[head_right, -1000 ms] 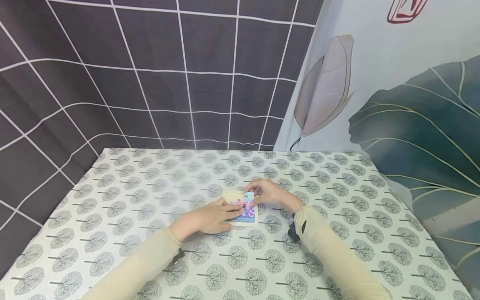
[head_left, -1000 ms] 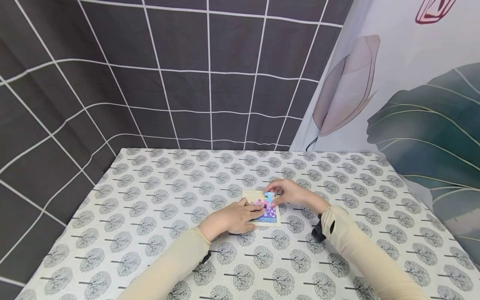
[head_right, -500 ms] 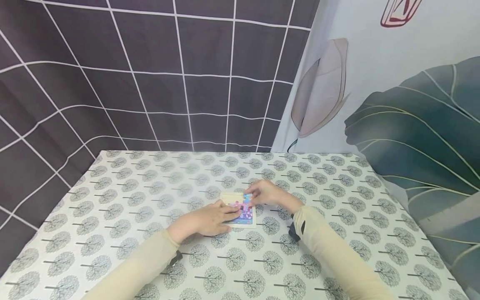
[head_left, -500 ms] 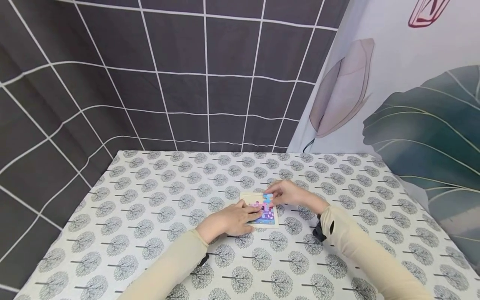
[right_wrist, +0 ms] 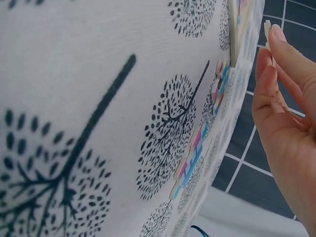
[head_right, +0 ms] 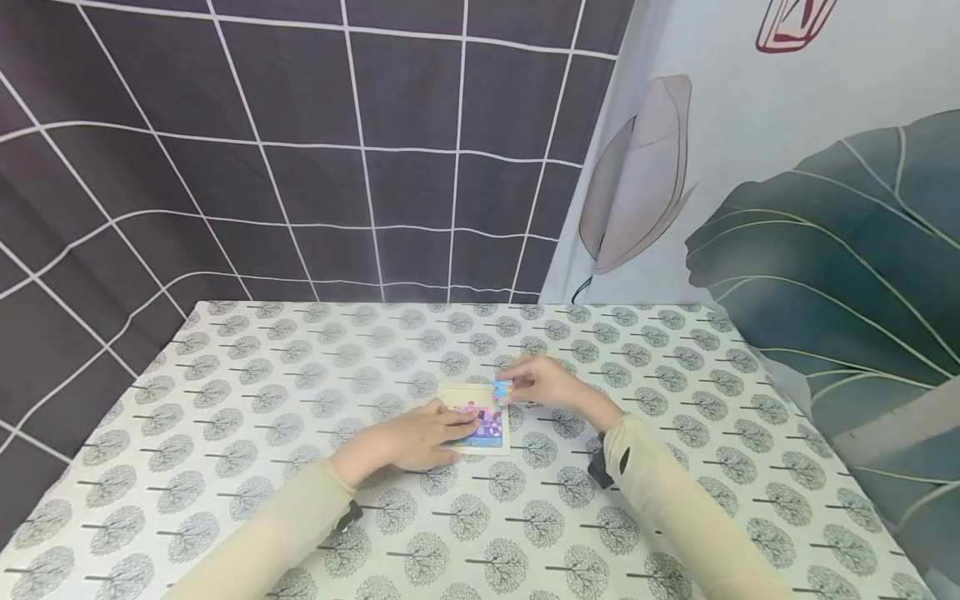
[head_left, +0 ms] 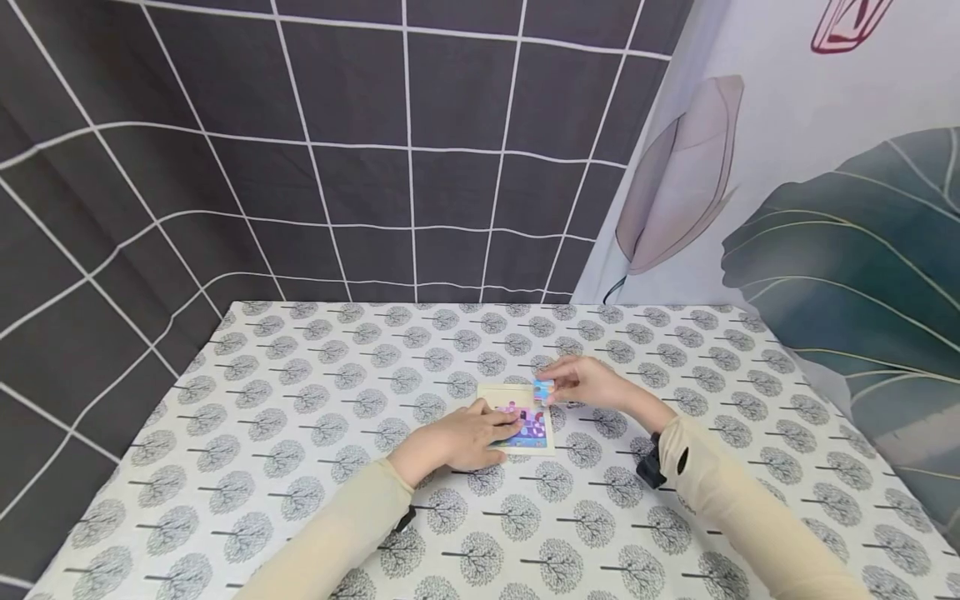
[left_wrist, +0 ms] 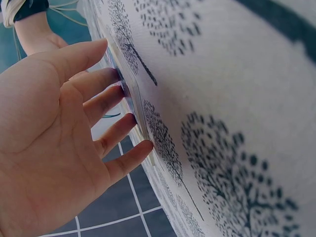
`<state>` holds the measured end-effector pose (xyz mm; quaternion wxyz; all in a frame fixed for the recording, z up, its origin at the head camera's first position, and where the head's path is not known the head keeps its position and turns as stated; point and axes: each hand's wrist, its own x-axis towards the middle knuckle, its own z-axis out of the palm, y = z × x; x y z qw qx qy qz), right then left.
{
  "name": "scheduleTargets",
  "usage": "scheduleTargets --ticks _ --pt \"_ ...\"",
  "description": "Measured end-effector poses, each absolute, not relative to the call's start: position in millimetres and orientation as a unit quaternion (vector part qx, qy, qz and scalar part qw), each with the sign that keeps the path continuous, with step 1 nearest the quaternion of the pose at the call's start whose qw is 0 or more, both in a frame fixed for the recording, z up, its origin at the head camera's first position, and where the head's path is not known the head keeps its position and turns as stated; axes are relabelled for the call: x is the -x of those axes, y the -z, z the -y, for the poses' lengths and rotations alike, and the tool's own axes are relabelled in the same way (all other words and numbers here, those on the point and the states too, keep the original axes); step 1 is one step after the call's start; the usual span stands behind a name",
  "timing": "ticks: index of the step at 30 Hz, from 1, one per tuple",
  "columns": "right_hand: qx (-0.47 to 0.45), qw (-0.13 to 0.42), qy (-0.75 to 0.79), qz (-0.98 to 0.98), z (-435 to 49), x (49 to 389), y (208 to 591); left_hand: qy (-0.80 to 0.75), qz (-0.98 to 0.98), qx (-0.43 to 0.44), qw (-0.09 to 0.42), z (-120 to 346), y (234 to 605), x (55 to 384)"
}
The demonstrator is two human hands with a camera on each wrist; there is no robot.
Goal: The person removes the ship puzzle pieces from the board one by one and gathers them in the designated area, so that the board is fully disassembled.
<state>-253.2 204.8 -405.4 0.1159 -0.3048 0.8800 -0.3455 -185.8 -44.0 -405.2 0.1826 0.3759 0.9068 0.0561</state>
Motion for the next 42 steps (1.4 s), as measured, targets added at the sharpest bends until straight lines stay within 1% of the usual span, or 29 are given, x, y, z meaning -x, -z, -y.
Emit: scheduleTargets --ticks 7,17,28,42 --pt "0.285 0.128 0.348 -0.884 -215.6 248.4 405.9 -0.071 -0.905 -0.374 0.188 43.1 406.0 184.9" --pt "0.26 0.127 0.372 -0.882 -230.7 245.2 406.4 -0.076 -0.906 -0.372 0.184 46.4 403.9 185.2" --pt "0.244 0.117 0.351 -0.896 -251.3 242.5 410.2 -0.071 -0.905 -0.378 0.182 45.2 404.4 184.3" --pt "0.234 0.118 0.364 -0.894 -270.5 234.6 407.5 -0.074 -0.906 -0.371 0.191 44.7 403.6 184.9"
